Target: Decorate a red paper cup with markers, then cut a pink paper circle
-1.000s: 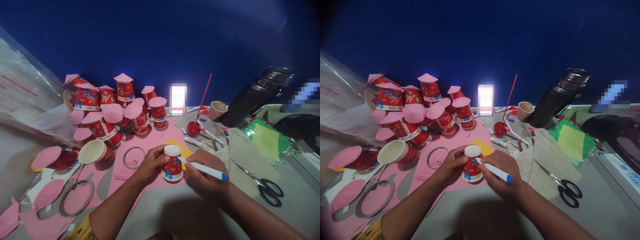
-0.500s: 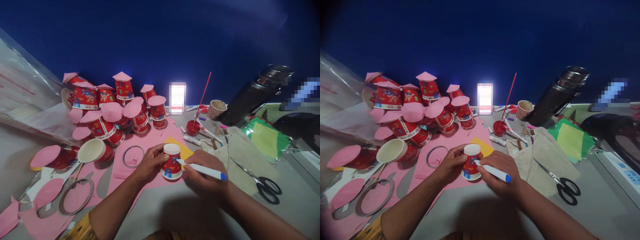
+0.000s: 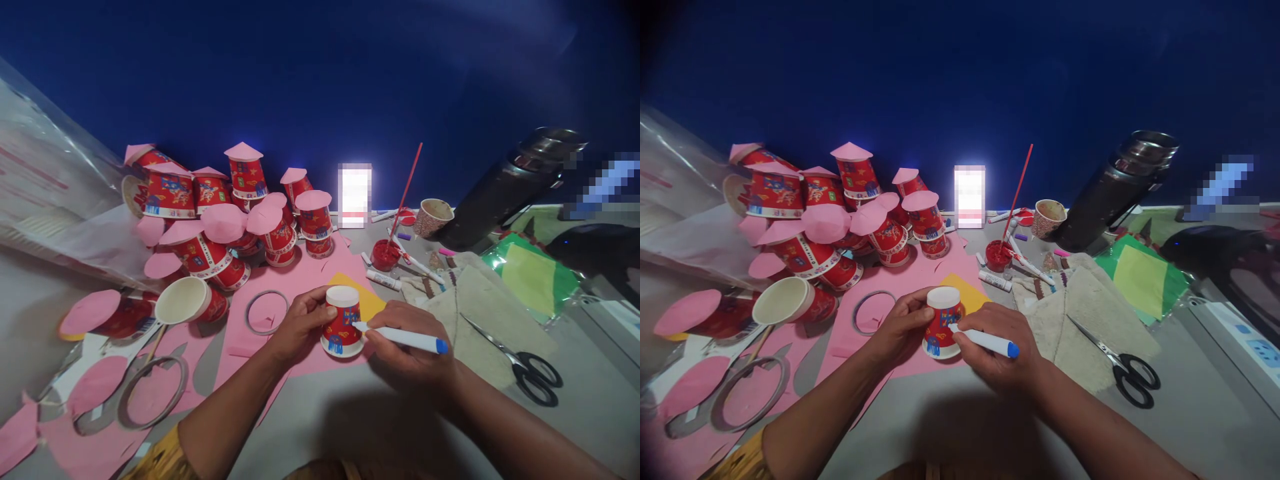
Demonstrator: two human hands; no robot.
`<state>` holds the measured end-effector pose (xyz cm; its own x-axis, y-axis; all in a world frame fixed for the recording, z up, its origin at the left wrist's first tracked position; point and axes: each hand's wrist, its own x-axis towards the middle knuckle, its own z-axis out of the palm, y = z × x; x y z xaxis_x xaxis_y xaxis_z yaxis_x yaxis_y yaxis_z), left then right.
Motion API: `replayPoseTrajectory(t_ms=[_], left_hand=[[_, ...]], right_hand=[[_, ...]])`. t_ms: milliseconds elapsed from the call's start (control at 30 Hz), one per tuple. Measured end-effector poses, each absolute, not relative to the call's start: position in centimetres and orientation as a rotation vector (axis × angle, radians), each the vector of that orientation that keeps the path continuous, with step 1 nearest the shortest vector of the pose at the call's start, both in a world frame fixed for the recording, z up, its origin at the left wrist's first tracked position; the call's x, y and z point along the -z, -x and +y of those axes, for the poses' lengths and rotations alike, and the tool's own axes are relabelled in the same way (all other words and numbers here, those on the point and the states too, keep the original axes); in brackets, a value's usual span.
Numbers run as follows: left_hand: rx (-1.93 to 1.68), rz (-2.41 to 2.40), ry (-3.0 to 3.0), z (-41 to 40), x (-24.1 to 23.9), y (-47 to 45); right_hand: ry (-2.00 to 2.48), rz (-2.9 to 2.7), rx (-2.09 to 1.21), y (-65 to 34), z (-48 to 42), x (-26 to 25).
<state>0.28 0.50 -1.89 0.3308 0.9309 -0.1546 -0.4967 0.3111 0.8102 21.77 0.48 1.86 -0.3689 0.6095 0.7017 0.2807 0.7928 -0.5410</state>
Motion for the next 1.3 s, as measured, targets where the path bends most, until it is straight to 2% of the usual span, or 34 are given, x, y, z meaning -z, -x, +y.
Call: replayPoseTrajectory(t_ms=[300,700,900,1000,1133,1300], left_hand=[[-1.104,0.764,-0.618,0.5,1.7,0.0],[-1.274,0.602,-0.308,0.3,1.0,-0.7],[-1.132,0.622,-0.412,-0.6,1.0,-1.4],[-1.034,0.62,-0.543,-1.2,0.9,-1.6],[-0.935,0.58,-0.657,-1.6,1.0,-1.3],[-0.984,0.8,-1.085,-1.9,0.4,-0.7]], right_hand=[[0.97,-1.7,-0.48,-23.0,0.0,0.0],[1.018,-1.805,-0.471,-22.8,1.1,0.9],[1.112,-1.677,-0.571,-23.2,1.9,1.5],[1.15,-1.493,-0.767,-23.5,2.3,1.1],[1.089,-1.226,-1.251,-23.8,2.7,0.4],[1.041,-1.233,-1.451,-24.1,2.9,-0.1]])
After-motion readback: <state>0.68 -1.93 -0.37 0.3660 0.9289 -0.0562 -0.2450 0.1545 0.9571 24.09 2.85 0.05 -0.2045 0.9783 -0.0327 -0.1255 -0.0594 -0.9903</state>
